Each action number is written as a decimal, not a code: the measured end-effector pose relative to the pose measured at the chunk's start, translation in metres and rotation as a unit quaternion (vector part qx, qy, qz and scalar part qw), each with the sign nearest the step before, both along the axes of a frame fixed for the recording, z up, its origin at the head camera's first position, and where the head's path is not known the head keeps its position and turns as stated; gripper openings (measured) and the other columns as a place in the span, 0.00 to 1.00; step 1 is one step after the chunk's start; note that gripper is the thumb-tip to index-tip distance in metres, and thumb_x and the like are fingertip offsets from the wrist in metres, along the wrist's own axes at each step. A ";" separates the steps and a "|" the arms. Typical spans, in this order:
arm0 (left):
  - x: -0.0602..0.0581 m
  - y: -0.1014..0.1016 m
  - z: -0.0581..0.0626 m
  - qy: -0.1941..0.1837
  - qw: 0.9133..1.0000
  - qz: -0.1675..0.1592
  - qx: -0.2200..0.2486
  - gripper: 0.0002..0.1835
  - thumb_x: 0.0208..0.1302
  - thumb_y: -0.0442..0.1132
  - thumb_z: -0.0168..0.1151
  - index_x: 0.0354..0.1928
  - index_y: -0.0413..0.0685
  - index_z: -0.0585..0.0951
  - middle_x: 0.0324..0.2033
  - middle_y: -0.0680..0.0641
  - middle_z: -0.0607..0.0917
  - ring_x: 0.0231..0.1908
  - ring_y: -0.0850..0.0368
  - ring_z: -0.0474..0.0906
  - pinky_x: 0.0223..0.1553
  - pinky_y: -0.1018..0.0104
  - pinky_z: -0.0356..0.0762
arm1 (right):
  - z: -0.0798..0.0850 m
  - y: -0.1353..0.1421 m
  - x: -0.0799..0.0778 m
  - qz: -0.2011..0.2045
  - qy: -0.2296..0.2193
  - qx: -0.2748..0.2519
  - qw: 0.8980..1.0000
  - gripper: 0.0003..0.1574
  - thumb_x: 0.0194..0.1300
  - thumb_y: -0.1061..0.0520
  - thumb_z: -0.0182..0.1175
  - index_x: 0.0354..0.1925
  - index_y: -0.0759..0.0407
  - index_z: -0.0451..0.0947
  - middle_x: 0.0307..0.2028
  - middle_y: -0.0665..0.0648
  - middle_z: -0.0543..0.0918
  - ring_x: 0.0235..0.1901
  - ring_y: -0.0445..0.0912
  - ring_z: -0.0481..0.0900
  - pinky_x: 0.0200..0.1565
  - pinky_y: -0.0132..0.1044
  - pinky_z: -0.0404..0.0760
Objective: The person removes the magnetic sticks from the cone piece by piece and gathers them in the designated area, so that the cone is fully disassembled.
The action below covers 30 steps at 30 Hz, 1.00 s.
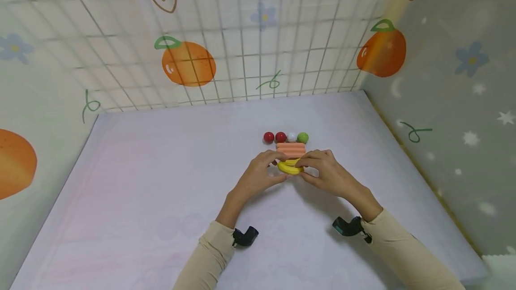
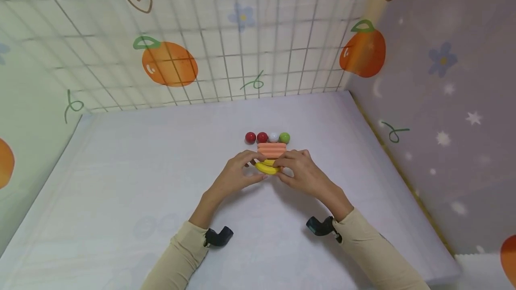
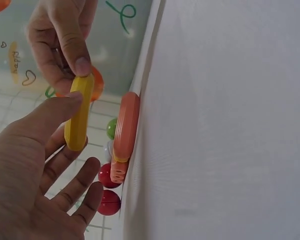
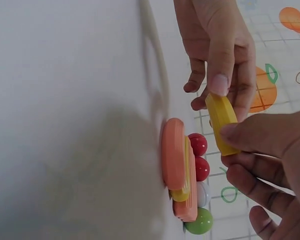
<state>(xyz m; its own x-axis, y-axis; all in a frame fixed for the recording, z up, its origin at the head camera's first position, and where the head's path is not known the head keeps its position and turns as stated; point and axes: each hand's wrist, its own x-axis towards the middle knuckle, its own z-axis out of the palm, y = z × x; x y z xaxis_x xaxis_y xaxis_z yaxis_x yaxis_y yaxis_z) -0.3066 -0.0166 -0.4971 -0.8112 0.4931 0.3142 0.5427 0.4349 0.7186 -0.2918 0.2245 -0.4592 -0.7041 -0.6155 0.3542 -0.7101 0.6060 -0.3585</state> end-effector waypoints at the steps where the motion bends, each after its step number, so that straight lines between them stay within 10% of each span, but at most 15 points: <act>1: -0.001 0.000 -0.001 0.003 1.000 -0.003 0.002 0.25 0.58 0.40 0.76 0.58 0.48 0.80 0.53 0.53 0.80 0.48 0.55 0.77 0.52 0.59 0.76 | -0.001 0.000 0.000 -0.001 -0.001 0.000 1.000 0.14 0.57 0.62 0.75 0.44 0.56 0.86 0.44 0.52 0.85 0.46 0.49 0.80 0.47 0.50 0.67; 30: -0.003 0.002 -0.016 0.016 0.999 0.014 -0.041 0.24 0.60 0.46 0.74 0.58 0.52 0.80 0.53 0.55 0.79 0.48 0.57 0.74 0.52 0.63 0.73 | -0.022 0.004 -0.008 -0.005 -0.011 0.020 1.000 0.13 0.58 0.61 0.73 0.44 0.57 0.87 0.45 0.53 0.85 0.48 0.50 0.80 0.47 0.49 0.68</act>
